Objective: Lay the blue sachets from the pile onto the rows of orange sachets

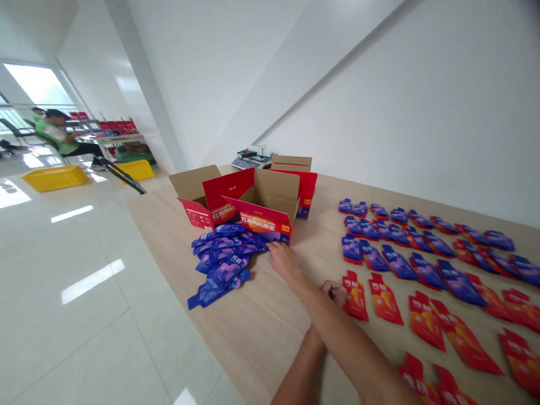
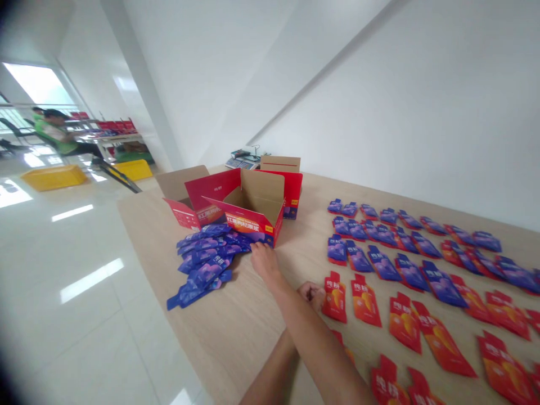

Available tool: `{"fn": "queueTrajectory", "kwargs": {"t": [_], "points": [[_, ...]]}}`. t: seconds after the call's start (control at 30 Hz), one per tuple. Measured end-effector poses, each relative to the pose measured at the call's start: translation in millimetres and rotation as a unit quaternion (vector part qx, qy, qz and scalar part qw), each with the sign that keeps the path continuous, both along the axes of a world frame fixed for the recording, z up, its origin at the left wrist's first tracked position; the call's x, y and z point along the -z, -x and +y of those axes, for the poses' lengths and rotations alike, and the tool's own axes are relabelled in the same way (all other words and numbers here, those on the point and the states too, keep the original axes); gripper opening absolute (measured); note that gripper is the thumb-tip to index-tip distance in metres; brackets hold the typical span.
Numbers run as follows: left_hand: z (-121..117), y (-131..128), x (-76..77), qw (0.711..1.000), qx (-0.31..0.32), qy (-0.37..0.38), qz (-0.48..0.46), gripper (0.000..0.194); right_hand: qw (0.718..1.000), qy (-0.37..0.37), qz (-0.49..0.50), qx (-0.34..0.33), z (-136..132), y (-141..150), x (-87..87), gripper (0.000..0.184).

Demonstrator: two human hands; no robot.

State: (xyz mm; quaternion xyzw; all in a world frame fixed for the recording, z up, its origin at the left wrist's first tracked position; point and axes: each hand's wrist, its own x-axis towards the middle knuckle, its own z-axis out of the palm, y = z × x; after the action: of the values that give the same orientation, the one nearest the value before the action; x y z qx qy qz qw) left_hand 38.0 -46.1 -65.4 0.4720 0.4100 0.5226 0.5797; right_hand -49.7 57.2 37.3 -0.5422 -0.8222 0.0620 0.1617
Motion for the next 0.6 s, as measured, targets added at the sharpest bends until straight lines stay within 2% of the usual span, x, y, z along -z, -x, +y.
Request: {"fn": "queueTrajectory", "kwargs": {"t": [0.2, 0.33, 0.43, 0.5, 0.6], "points": [[-2, 5, -8.7, 0.999, 0.019, -0.028, 0.027, 0.042, 0.999, -0.01, 0.033, 0.016, -5, -9, -19.2, 0.045], [-4, 15, -21.5, 0.996, 0.047, -0.051, 0.053, 0.04, 0.979, 0.001, 0.204, 0.017, -24, -32, -36.3, 0.043], [-6, 24, -35.9, 0.992, 0.072, -0.069, 0.077, 0.038, 0.959, -0.005, 0.282, 0.025, -46, -71, -47.7, 0.039], [-6, 27, -46.5, 0.988, 0.085, -0.072, 0.111, 0.037, 0.947, 0.002, 0.321, 0.024, -63, -111, -54.4, 0.038], [-7, 27, -59.7, 0.984, 0.082, -0.076, 0.135, 0.04, 0.893, 0.053, 0.446, 0.018, -89, -190, -63.6, 0.042]]}}
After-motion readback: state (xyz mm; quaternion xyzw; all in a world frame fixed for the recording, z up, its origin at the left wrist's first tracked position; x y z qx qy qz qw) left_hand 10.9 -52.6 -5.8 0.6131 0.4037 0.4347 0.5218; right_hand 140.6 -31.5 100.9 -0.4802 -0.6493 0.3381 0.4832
